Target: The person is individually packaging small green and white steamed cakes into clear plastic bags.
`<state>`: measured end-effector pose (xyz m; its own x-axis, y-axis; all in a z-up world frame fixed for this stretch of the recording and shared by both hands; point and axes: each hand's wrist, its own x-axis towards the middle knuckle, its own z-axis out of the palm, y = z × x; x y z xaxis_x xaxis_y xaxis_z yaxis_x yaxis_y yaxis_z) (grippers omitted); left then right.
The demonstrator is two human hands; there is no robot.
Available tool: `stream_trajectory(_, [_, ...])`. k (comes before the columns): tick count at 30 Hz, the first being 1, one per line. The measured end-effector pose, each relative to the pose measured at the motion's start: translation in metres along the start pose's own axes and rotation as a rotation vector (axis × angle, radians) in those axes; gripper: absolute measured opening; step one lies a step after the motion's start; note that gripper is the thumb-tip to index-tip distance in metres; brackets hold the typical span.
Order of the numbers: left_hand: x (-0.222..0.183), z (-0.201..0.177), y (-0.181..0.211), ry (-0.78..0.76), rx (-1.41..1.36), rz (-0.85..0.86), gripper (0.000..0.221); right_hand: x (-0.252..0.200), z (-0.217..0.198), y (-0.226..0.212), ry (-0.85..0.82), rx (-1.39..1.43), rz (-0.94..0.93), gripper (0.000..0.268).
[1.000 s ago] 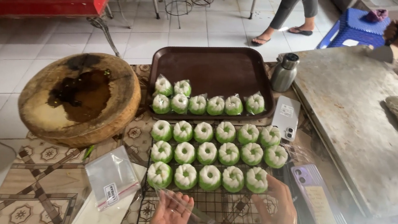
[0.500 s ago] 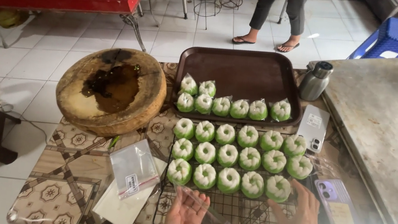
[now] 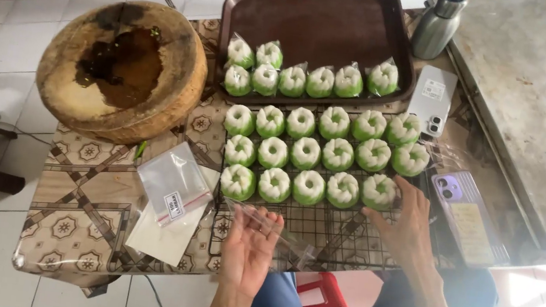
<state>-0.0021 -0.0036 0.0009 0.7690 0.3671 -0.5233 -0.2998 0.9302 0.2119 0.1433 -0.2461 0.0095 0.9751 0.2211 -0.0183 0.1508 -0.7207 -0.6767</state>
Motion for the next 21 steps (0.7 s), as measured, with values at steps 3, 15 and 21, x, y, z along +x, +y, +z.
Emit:
stream_trajectory(3, [0.000,0.003,-0.001,-0.016,-0.005,0.009,0.027,0.007,0.002,0.000,-0.018,-0.006,0.005,0.081])
stream_trajectory(15, [-0.001,0.016,-0.003,-0.012,-0.021,-0.012,0.023,0.004,0.005,-0.015,-0.050,0.039,0.109,0.068])
stream_trajectory(21, [0.001,0.016,-0.005,-0.036,0.012,-0.008,0.022,-0.003,0.002,-0.015,-0.017,0.087,-0.012,0.073])
